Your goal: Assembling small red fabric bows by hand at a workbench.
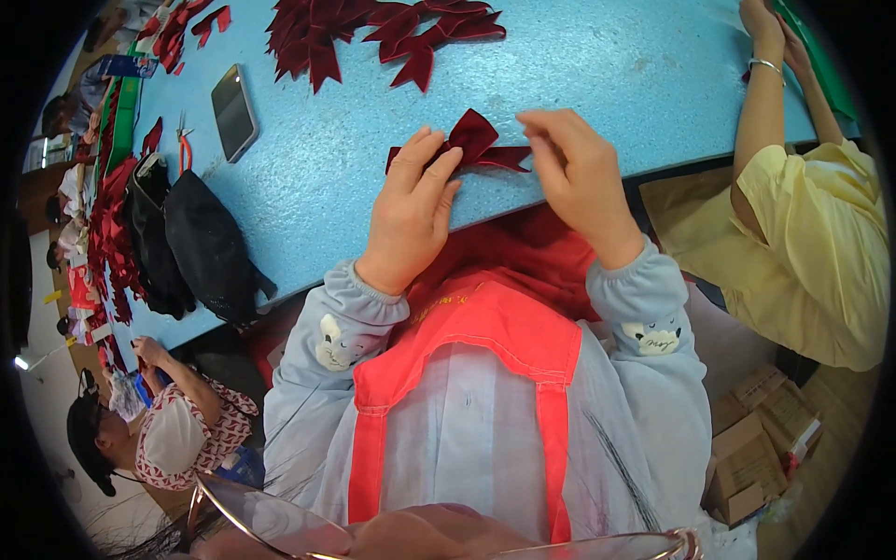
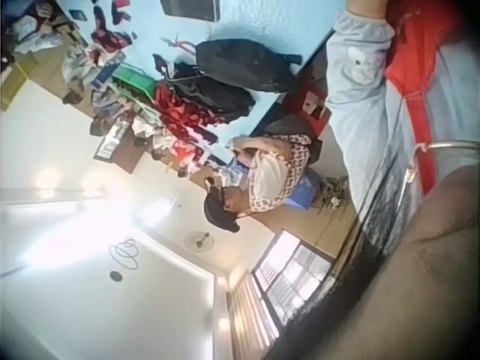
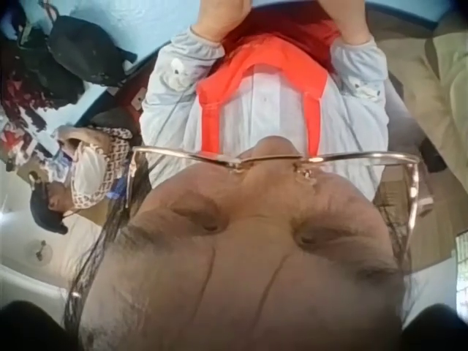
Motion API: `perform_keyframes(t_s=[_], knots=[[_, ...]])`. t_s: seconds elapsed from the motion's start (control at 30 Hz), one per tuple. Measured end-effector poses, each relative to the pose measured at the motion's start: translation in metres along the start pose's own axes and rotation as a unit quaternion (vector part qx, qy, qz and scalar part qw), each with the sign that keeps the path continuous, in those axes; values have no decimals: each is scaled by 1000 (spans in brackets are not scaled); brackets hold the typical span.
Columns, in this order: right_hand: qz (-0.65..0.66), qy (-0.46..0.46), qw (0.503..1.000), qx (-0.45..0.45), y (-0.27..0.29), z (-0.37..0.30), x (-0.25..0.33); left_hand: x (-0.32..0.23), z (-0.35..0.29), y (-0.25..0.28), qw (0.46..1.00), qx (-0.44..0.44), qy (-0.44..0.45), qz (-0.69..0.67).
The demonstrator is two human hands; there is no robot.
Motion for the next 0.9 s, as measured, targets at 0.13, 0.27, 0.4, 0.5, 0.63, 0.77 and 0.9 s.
perform_keyframes(t_s=[0.13, 0.27, 0.4, 0.5, 0.63, 0.77, 0.9], knots=[[94, -110, 986, 79, -8, 19, -2, 7, -1, -6, 1000, -12, 15, -24], [-31, -29, 994, 99, -15, 27, 6, 10, 0, -5, 997, -23, 27, -63], [-83, 1, 994, 73, -23, 25, 6, 12, -1, -4, 996, -27, 34, -81], [-135, 43, 989, 30, -29, 24, 6, 11, -1, -5, 997, -22, 28, -64], [-151, 18, 988, 31, -32, 27, 8, 9, 0, -7, 1000, -7, 9, -19], [-144, -2, 989, 18, -36, 28, 11, 8, -1, -9, 1000, 12, -7, -6], [-200, 3, 979, 27, -39, 30, 10, 8, -1, -10, 1000, 20, -9, -10]])
Point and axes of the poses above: each hand's wrist, its own z-axis towards the middle knuckle, its own y-axis out of the back of the hand, x = y × z, the point moved 3 cm from there along z, towards the middle knuckle, and after that the axes turned 6 degrees about x, right-handed, at the moved point
